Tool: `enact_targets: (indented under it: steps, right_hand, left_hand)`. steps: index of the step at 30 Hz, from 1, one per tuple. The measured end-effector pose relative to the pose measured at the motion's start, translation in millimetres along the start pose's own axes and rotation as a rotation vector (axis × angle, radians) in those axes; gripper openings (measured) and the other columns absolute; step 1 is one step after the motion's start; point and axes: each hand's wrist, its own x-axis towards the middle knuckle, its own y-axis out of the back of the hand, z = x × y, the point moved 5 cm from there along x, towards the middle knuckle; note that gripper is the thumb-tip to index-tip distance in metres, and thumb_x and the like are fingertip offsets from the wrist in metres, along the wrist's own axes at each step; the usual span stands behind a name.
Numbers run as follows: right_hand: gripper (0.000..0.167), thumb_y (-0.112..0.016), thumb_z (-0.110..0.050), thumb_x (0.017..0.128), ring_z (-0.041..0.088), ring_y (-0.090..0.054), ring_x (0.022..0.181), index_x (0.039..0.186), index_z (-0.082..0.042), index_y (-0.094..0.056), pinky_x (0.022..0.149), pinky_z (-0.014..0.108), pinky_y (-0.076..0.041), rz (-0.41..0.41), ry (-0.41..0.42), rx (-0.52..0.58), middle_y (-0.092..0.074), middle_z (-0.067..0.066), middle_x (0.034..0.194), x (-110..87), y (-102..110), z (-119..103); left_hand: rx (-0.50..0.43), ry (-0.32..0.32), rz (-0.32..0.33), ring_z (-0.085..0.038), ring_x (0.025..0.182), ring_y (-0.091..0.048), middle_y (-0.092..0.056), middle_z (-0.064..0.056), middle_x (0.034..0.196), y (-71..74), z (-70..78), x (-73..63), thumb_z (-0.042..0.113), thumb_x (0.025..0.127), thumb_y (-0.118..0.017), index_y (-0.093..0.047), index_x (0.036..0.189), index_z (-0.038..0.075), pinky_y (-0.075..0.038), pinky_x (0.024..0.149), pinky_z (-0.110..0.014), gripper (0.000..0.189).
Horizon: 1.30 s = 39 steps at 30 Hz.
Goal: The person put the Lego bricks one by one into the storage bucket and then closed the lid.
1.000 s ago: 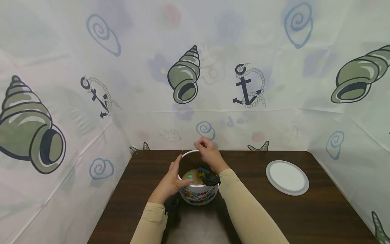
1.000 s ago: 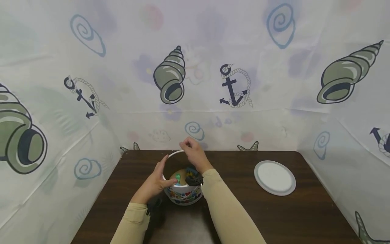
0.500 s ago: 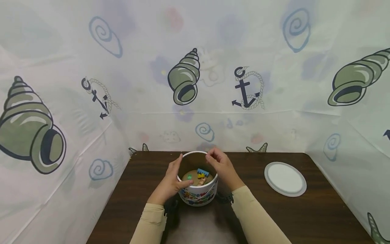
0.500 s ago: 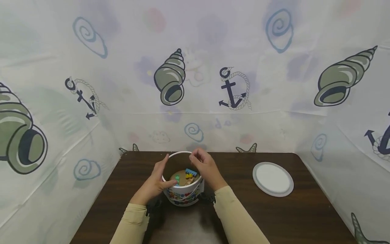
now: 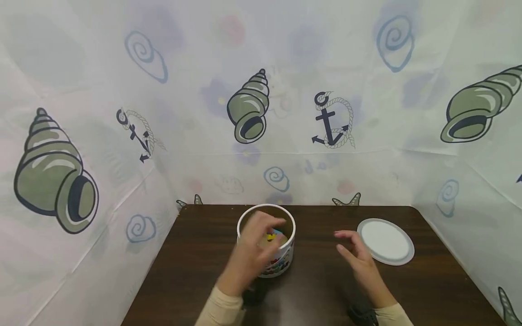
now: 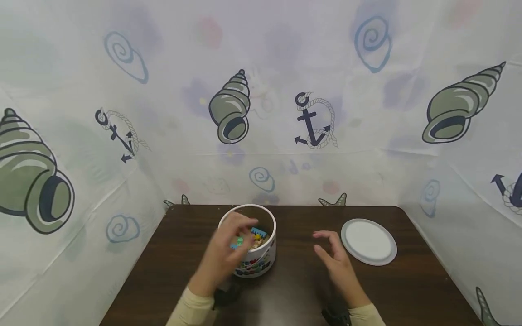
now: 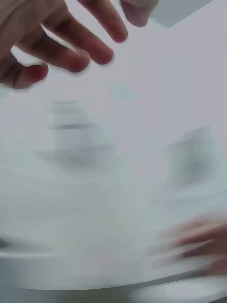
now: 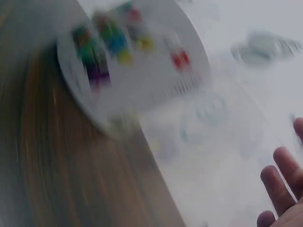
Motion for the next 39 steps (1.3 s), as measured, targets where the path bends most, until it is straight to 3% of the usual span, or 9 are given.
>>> enact_targets:
  steps: [3, 5, 11, 16, 21, 25, 30, 35, 39]
  right_hand:
    - [0.027, -0.056, -0.008, 0.113, 0.004, -0.055, 0.115, 0.137, 0.005, -0.057, 0.097, 0.019, -0.043, 0.121, -0.161, 0.045, -0.059, -0.01, 0.129, -13.2, 50.5, 14.3]
    - [0.027, -0.055, -0.018, 0.115, 0.008, -0.049, 0.112, 0.137, -0.002, -0.059, 0.098, 0.025, -0.036, 0.188, -0.284, 0.078, -0.054, -0.013, 0.126, -18.7, 79.5, 26.9]
    - [0.042, -0.053, -0.036, 0.116, 0.021, -0.034, 0.12, 0.149, -0.011, -0.051, 0.099, 0.039, -0.028, 0.34, -0.577, -0.074, -0.035, 0.003, 0.145, -34.2, 146.0, 65.1]
    - [0.071, -0.052, -0.035, 0.114, 0.053, -0.014, 0.152, 0.172, -0.005, -0.024, 0.123, 0.065, -0.025, 0.397, -0.642, -0.233, 0.009, 0.034, 0.166, -40.7, 172.0, 86.4]
    - [0.08, -0.052, -0.036, 0.113, 0.07, -0.002, 0.154, 0.173, -0.003, -0.012, 0.124, 0.08, -0.014, 0.244, -0.752, -0.337, 0.018, 0.044, 0.163, -46.6, 164.2, 101.7]
    - [0.074, -0.056, -0.037, 0.11, 0.072, -0.014, 0.148, 0.166, 0.003, -0.03, 0.119, 0.078, -0.024, 0.23, -0.747, -0.466, 0.002, 0.048, 0.159, -43.0, 161.5, 99.6]
    - [0.061, -0.058, -0.029, 0.109, 0.069, -0.025, 0.14, 0.154, 0.009, -0.045, 0.112, 0.075, -0.03, 0.25, -0.7, -0.519, -0.008, 0.048, 0.155, -38.7, 163.4, 93.4]
    - [0.04, -0.063, -0.012, 0.104, 0.05, -0.05, 0.121, 0.132, 0.016, -0.063, 0.094, 0.049, -0.046, 0.205, -0.637, -0.513, -0.05, 0.043, 0.137, -35.3, 161.3, 93.3]
    - [0.049, -0.066, -0.009, 0.1, 0.034, -0.058, 0.098, 0.139, 0.015, -0.049, 0.077, 0.035, -0.044, 0.207, -0.629, -0.51, -0.063, 0.028, 0.109, -39.5, 160.8, 95.4]
  left_hand:
    - [-0.184, -0.121, -0.111, 0.001, 0.098, -0.061, -0.067, 0.004, 0.107, -59.7, 62.8, 15.8, 0.01, 0.102, -0.072, -0.073, 0.126, 0.016, -0.053, 0.088, -0.013, 0.024]
    - [-0.278, -0.065, -0.215, 0.009, 0.096, -0.058, -0.067, 0.007, 0.107, -106.3, 79.3, 21.5, 0.013, 0.106, -0.069, -0.074, 0.122, 0.018, -0.051, 0.086, -0.007, 0.018]
    - [-0.293, 0.459, -0.292, 0.007, 0.098, -0.053, -0.061, 0.008, 0.114, -229.8, 40.7, 13.8, 0.025, 0.103, -0.068, -0.072, 0.129, 0.02, -0.049, 0.084, -0.011, 0.027]
    - [-0.177, 0.819, -0.334, -0.013, 0.115, -0.048, -0.05, -0.003, 0.129, -295.9, 2.2, -14.5, 0.044, 0.094, -0.077, -0.055, 0.15, 0.014, -0.05, 0.1, -0.032, 0.067]
    - [-0.188, 0.936, -0.411, -0.026, 0.131, -0.047, -0.048, -0.007, 0.139, -321.1, -15.2, -39.9, 0.04, 0.087, -0.085, -0.049, 0.158, 0.008, -0.045, 0.114, -0.048, 0.086]
    - [-0.329, 0.983, -0.349, -0.042, 0.153, -0.038, -0.044, -0.013, 0.151, -324.0, -23.9, -36.3, 0.037, 0.086, -0.085, -0.039, 0.166, 0.003, -0.04, 0.123, -0.058, 0.098]
    - [-0.358, 0.985, -0.26, -0.047, 0.151, -0.038, -0.043, -0.021, 0.152, -334.2, -30.8, -31.2, 0.035, 0.082, -0.085, -0.033, 0.168, -0.004, -0.041, 0.122, -0.057, 0.108]
    - [-0.313, 0.999, -0.191, -0.039, 0.139, -0.044, -0.045, -0.018, 0.146, -345.6, -39.0, -36.8, 0.029, 0.073, -0.087, -0.035, 0.167, 0.001, -0.045, 0.116, -0.049, 0.111]
    - [-0.361, 1.008, -0.194, -0.034, 0.135, -0.043, -0.045, -0.013, 0.141, -334.4, -31.4, -32.9, 0.022, 0.073, -0.089, -0.038, 0.164, 0.004, -0.044, 0.114, -0.048, 0.106]
